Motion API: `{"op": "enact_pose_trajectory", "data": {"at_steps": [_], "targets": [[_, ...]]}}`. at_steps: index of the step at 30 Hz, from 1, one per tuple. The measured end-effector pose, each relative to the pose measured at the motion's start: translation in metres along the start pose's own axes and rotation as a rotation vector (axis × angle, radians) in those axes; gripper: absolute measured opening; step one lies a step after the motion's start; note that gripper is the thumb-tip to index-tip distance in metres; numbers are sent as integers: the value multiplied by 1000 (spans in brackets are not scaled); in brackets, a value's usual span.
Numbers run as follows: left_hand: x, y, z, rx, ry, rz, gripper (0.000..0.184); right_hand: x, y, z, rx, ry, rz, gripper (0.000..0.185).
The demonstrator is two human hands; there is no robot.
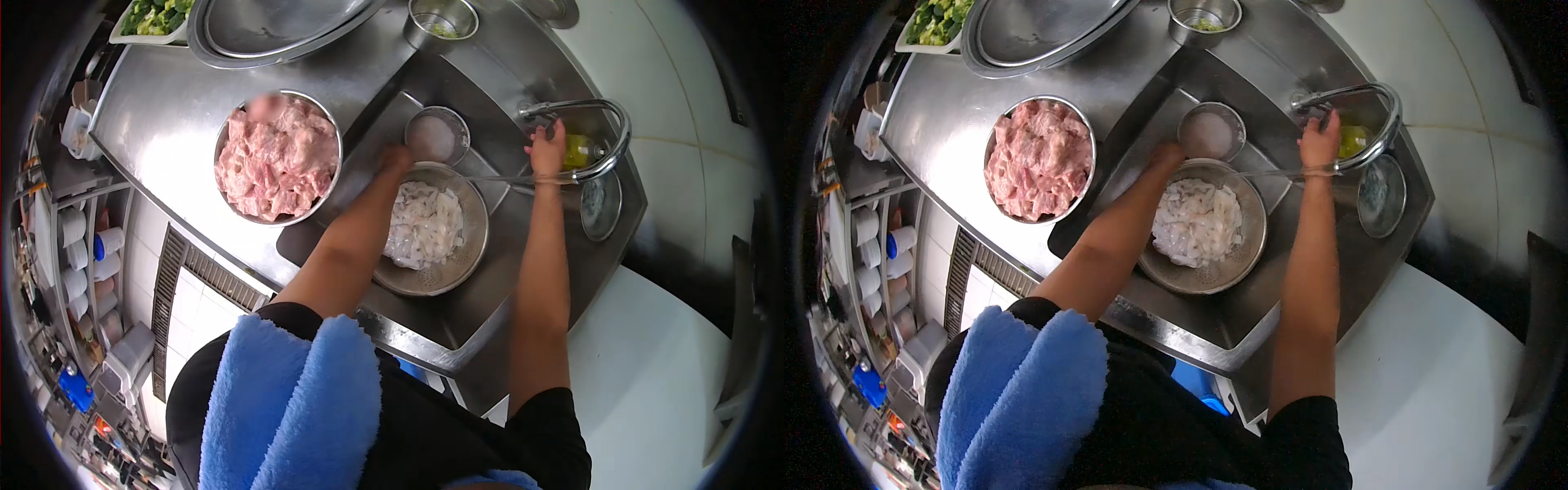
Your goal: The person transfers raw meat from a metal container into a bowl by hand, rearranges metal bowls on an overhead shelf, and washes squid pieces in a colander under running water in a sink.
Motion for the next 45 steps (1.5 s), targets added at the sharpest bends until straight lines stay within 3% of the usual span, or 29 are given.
{"op": "enact_pose_trajectory", "data": {"at_steps": [3, 6, 8, 9, 10, 13, 15, 18, 21, 24, 26, 27, 28, 29, 30, 31, 33, 36, 40, 43, 45], "targets": [[-8, 10, -15, 60, 85, 31, 38, 18, 16, 3, 45, -94, 43, 56], [60, -35, 38, 89, 326, 215, 38, 16, 19, 6, 75, -94, 42, 61], [16, -6, 15, -218, 93, 97, 38, 11, 21, 5, 101, -103, 45, 65], [48, -21, 52, 5, 56, 314, 38, 9, 18, 7, 126, -114, 38, 67], [36, -19, 45, -124, 56, 262, 38, 10, 26, 10, 205, -73, 51, 72], [31, -2, 23, 76, -19, 135, 39, 16, 35, 9, 299, -57, 93, 69], [25, -8, 17, 25, -21, 42, 40, 8, 36, 1, 302, -26, 86, 65], [47, -51, 24, -559, 307, 27, 40, -2, 28, -5, 373, -62, 108, 62], [2, -23, -2, -605, 453, 199, 45, -19, 36, -5, 452, -52, 41, 62], [-26, -16, -15, -547, 480, 295, 63, -49, 71, -5, 514, 36, 60, 58], [-88, 1, -31, -322, 573, 306, 61, -89, 94, -5, 439, 128, 132, 56], [-120, 7, -37, -367, 532, 292, 59, -116, 101, -3, 411, 190, 186, 56], [-143, 10, -40, -410, 491, 276, 58, -129, 136, 0, 184, 444, -87, 43], [-158, 10, -40, -357, 514, 335, 49, -149, 127, 6, 104, 576, -167, 31], [-169, 11, -46, -306, 538, 387, 42, -171, 118, 12, 14, 714, -234, 19], [-178, 17, -54, -307, 423, 459, 36, -211, 94, 10, 70, 721, -115, 10], [-210, 21, -55, -314, 176, 580, 30, -237, 87, 18, 170, 529, -103, 15], [-281, 52, -77, -115, 60, 649, 31, -275, 64, 26, 189, 366, -166, 25], [-311, 58, -104, -87, 101, 814, 30, -289, 28, 35, 88, 220, -271, 22], [-322, 62, -134, -87, 90, 897, 30, -294, -2, 46, 257, 24, -107, 9], [-343, 64, -171, -86, 49, 892, 30, -296, -35, 42, 98, 52, -236, 21]]}}
Point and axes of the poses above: each hand's wrist, its own x-axis towards the middle knuckle, its own z-axis out of the palm, y = z × x, the point moved 5 cm from there along x, towards the middle knuckle, and after that the axes turned 10 degrees about -x, right-handed, at the moved point
